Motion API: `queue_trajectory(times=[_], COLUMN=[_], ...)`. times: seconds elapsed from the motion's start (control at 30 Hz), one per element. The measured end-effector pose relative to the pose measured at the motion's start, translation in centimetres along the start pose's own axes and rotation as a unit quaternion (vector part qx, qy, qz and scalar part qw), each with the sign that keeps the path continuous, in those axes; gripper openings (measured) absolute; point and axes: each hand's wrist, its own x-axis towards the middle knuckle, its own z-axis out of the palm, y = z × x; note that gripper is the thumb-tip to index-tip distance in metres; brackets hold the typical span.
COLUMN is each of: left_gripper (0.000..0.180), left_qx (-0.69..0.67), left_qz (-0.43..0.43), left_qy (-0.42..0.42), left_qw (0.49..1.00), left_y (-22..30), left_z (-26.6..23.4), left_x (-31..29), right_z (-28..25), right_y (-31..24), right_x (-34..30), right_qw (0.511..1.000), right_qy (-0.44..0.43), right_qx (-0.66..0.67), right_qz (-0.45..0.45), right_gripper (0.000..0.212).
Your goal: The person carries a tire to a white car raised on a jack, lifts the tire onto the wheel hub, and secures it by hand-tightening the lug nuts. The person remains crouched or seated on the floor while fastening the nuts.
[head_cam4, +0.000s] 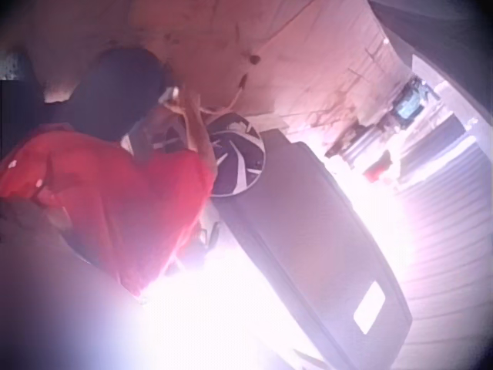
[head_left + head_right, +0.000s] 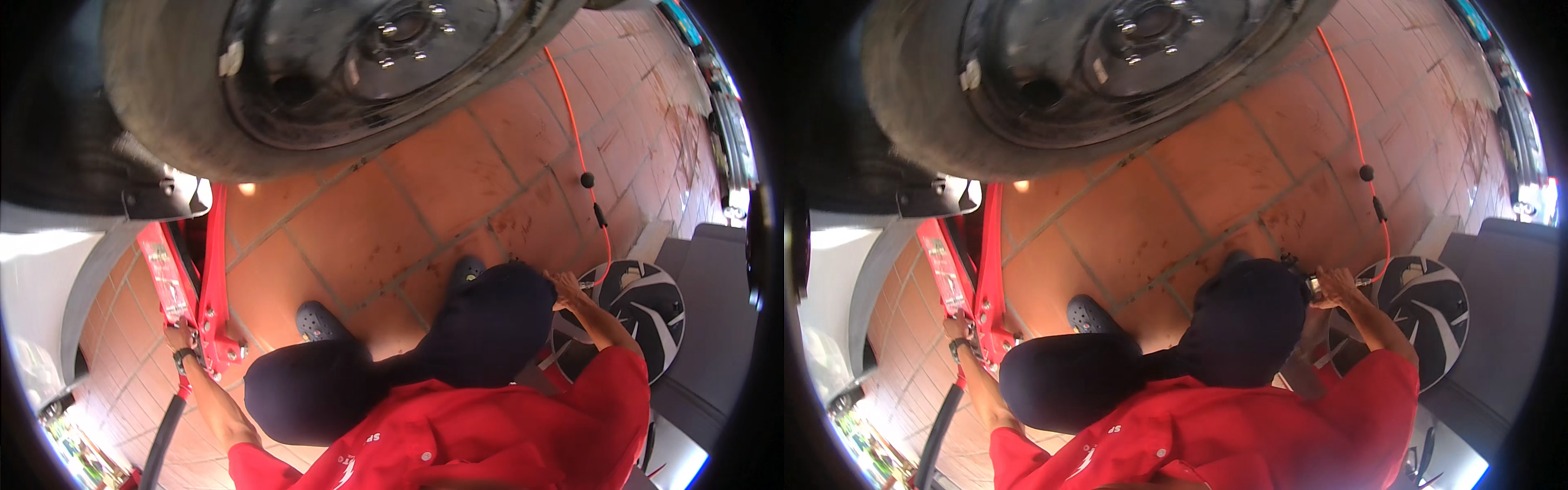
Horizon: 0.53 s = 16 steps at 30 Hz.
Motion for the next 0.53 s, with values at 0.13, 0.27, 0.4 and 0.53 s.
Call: queue_trajectory(times=[0.13, 0.27, 0.4, 0.53], left_gripper=[0.062, 0.041, 0.036, 0.054], left_qx=[-0.01, -0.287, -0.331, -0.27], left_qz=[0.017, -0.021, -0.114, 0.05], left_qy=[-0.016, -0.156, -0.391, -0.58], left_qw=[1.0, 0.945, 0.851, 0.767], left_y=[1.4, 5.9, 14.7, 25.2], left_z=[-1.3, -4.6, -6.6, -6.1], left_x=[-3.2, -12.7, -19.0, -20.8], right_z=[-0.6, -1.5, -1.3, -0.4], right_y=[-1.6, -0.5, 0.7, 0.7], right_x=[-1.1, -0.2, 0.4, 2.4], right_qw=[1.0, 0.998, 0.995, 0.989], right_qy=[0.0, -0.056, 0.039, 0.064], right_qx=[0.006, 0.034, -0.036, -0.124], right_qz=[0.027, 0.021, -0.083, -0.057], right_gripper=[0.062, 0.086, 0.088, 0.103])
